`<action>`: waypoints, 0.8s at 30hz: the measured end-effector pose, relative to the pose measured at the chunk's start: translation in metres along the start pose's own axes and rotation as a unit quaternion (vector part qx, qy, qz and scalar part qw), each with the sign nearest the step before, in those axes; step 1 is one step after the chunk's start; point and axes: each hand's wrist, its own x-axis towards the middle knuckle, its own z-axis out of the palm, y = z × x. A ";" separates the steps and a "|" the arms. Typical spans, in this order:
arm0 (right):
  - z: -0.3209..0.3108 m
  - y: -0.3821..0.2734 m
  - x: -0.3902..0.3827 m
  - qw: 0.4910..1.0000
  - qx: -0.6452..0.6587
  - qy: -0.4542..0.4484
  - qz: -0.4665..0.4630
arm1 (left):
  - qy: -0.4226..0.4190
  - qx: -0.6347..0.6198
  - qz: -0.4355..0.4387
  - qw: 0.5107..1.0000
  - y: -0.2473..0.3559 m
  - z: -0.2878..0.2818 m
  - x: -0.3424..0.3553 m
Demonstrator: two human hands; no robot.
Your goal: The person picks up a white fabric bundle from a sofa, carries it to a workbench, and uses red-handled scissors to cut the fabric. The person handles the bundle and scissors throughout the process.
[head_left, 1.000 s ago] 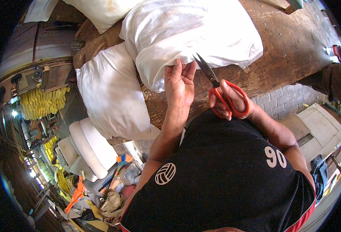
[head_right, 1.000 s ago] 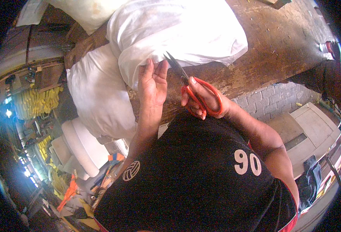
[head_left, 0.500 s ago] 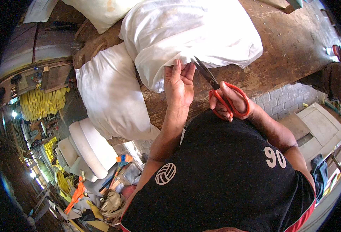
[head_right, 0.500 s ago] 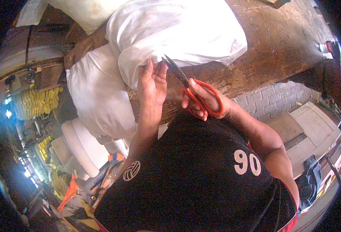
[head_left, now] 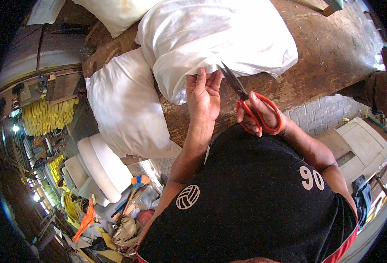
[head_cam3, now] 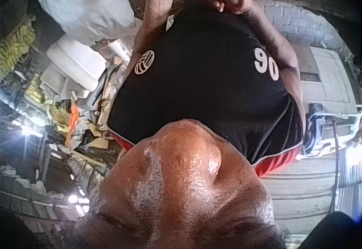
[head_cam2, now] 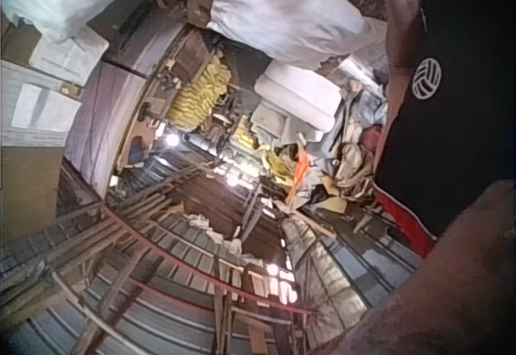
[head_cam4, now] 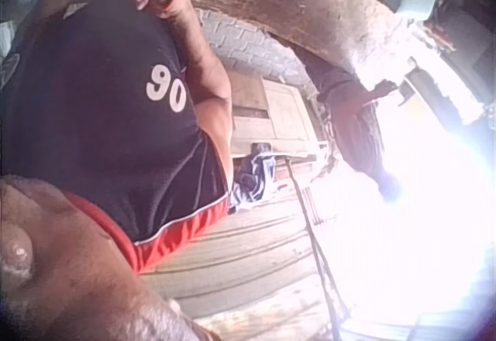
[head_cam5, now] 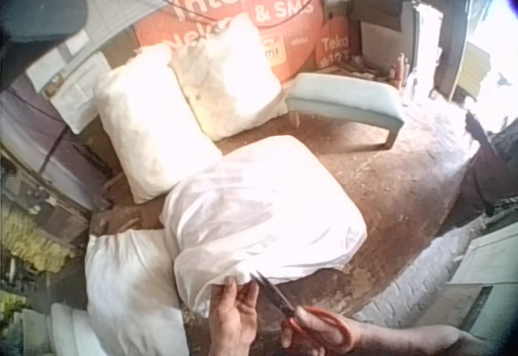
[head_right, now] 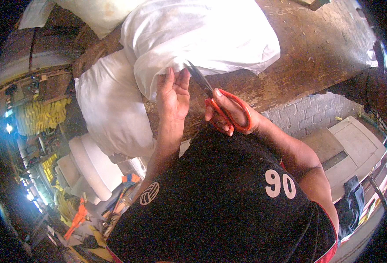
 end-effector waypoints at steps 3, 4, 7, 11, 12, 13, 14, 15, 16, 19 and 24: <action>-0.003 0.002 0.000 0.999 0.004 0.034 -0.019 | 0.015 0.002 0.012 1.000 0.002 0.006 -0.001; -0.005 0.002 0.000 0.999 -0.002 0.042 -0.016 | 0.014 0.001 0.012 1.000 0.002 0.006 -0.002; -0.006 0.000 -0.002 1.000 -0.025 0.008 0.012 | 0.005 -0.003 0.012 1.000 0.002 0.005 -0.002; -0.004 -0.003 -0.001 0.999 -0.029 -0.020 0.033 | -0.007 -0.004 0.008 1.000 0.002 0.002 0.000; -0.004 -0.004 -0.002 0.999 -0.032 -0.023 0.032 | -0.006 -0.002 0.007 1.000 0.002 0.002 0.000; -0.004 -0.005 -0.002 0.999 -0.035 -0.027 0.031 | -0.003 0.000 0.007 1.000 0.002 0.002 0.000; -0.004 -0.006 -0.003 0.998 -0.038 -0.021 0.035 | 0.000 0.001 0.007 1.000 0.002 0.004 -0.001; -0.003 -0.007 -0.003 0.998 -0.041 -0.014 0.038 | 0.003 0.003 0.006 1.000 0.002 0.005 -0.001; -0.002 -0.008 -0.004 0.998 -0.044 -0.009 0.043 | 0.002 0.002 0.006 1.000 0.002 0.006 -0.002; -0.002 -0.007 -0.001 0.999 -0.050 -0.012 0.013 | -0.003 0.000 0.005 1.000 0.001 0.005 -0.002; -0.003 -0.010 0.000 0.999 -0.032 -0.023 0.030 | -0.002 0.009 0.005 1.000 0.000 0.002 -0.001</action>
